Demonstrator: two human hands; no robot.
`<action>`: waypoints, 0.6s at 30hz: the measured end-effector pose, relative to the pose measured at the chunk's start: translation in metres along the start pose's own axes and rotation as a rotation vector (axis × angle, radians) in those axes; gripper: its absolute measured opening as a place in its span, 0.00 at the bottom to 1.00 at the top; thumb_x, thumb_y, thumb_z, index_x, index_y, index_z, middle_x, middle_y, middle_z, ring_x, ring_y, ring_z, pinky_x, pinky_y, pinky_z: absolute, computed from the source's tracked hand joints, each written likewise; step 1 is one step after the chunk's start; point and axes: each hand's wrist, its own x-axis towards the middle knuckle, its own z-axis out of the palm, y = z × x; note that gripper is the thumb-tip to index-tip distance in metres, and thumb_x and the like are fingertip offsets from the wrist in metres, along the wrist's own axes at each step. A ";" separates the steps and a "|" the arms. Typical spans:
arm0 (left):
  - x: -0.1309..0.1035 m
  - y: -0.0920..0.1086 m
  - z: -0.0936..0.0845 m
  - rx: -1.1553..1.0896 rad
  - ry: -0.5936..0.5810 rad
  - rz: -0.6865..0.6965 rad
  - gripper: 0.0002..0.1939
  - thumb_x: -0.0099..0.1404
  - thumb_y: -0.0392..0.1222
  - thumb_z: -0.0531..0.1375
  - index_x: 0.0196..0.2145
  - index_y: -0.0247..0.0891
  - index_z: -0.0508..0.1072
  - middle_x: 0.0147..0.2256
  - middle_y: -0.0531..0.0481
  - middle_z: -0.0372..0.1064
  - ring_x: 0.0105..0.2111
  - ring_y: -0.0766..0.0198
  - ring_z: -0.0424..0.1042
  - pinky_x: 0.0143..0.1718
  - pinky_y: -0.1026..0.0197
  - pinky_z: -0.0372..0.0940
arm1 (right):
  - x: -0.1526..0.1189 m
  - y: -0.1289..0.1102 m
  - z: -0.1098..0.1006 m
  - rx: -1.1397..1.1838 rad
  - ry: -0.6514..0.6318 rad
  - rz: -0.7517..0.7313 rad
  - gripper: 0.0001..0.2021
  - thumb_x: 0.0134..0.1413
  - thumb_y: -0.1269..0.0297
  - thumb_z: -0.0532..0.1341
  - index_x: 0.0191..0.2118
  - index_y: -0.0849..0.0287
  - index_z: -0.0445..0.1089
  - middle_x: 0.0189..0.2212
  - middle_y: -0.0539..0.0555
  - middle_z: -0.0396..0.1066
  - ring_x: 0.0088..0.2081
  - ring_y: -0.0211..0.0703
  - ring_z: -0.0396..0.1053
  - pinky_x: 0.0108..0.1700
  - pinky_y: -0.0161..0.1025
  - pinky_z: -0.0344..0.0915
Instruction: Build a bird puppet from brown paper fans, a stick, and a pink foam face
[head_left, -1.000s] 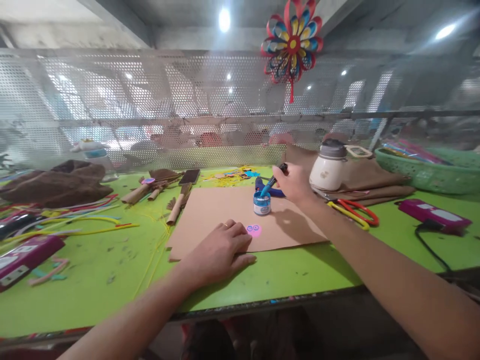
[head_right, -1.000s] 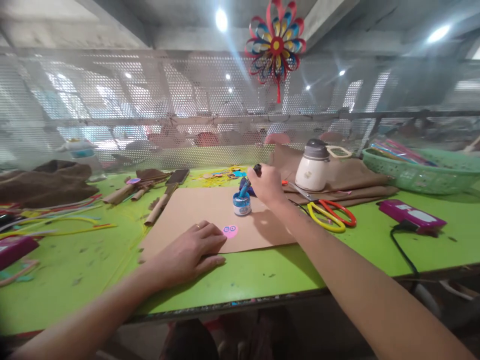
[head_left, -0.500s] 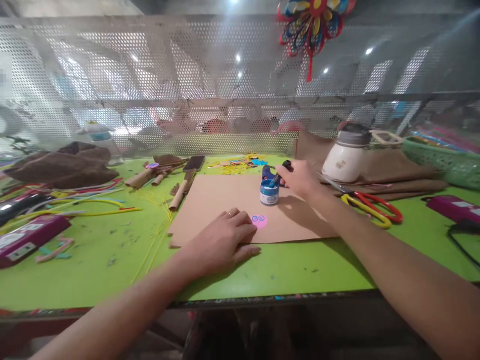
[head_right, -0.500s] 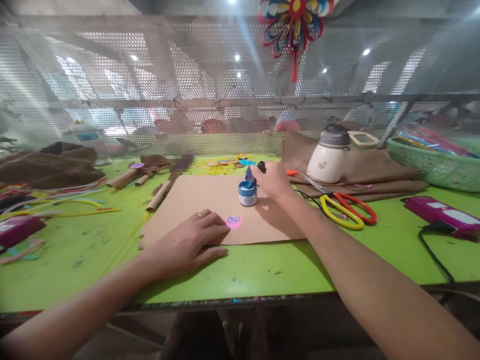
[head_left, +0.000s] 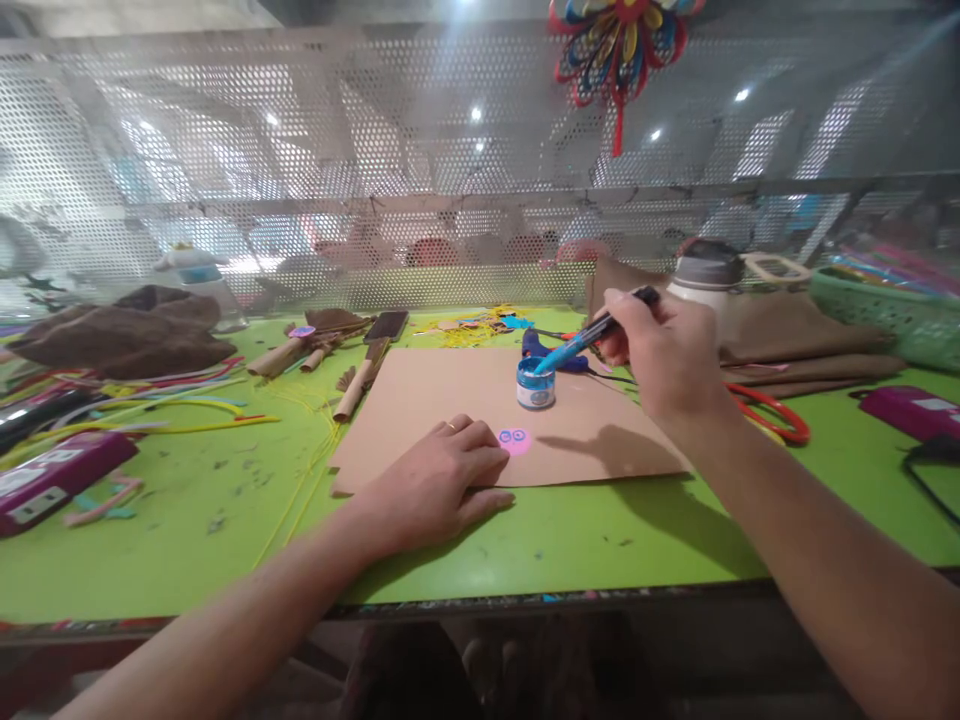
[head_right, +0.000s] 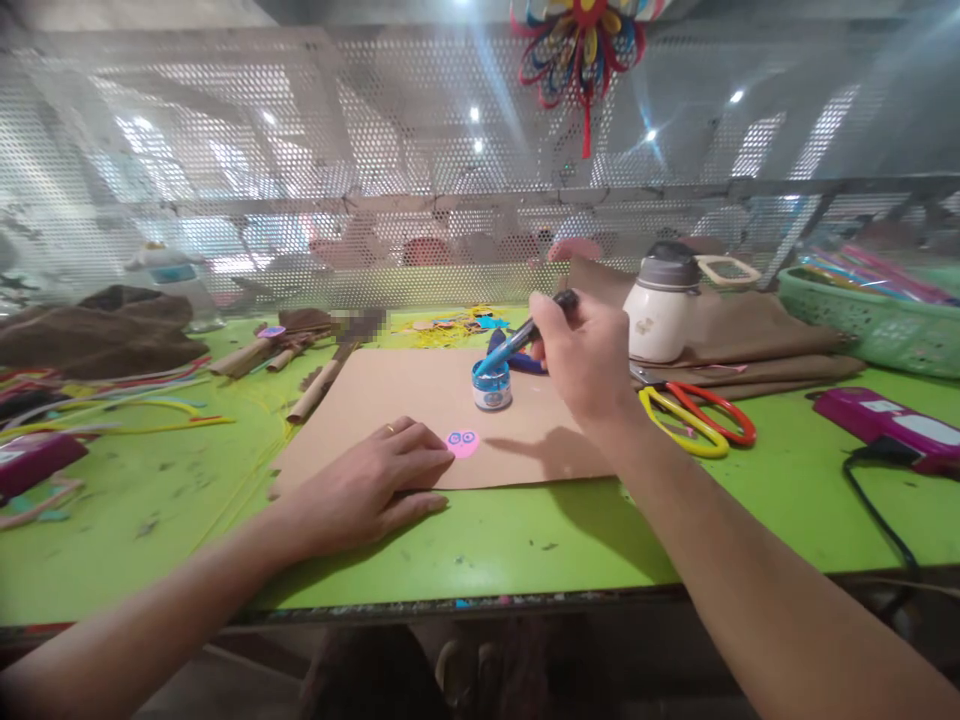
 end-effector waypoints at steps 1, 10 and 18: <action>0.000 0.000 0.000 -0.001 0.004 0.005 0.16 0.70 0.51 0.53 0.45 0.38 0.73 0.42 0.44 0.67 0.43 0.54 0.63 0.47 0.51 0.61 | -0.007 -0.003 0.000 0.028 -0.049 0.029 0.15 0.55 0.56 0.60 0.21 0.56 0.66 0.13 0.48 0.63 0.16 0.36 0.60 0.21 0.36 0.57; 0.000 -0.002 0.003 0.014 0.031 0.024 0.17 0.71 0.51 0.52 0.44 0.37 0.73 0.41 0.43 0.67 0.42 0.54 0.64 0.46 0.52 0.61 | -0.038 -0.004 0.013 -0.101 -0.351 0.115 0.16 0.53 0.60 0.59 0.17 0.58 0.61 0.14 0.47 0.63 0.18 0.34 0.60 0.24 0.35 0.58; 0.001 -0.003 0.003 0.025 0.024 0.028 0.18 0.71 0.52 0.52 0.43 0.37 0.74 0.40 0.44 0.67 0.42 0.55 0.64 0.46 0.52 0.61 | -0.038 -0.003 0.015 -0.075 -0.357 0.134 0.16 0.54 0.59 0.58 0.19 0.58 0.62 0.14 0.47 0.63 0.19 0.35 0.60 0.24 0.34 0.57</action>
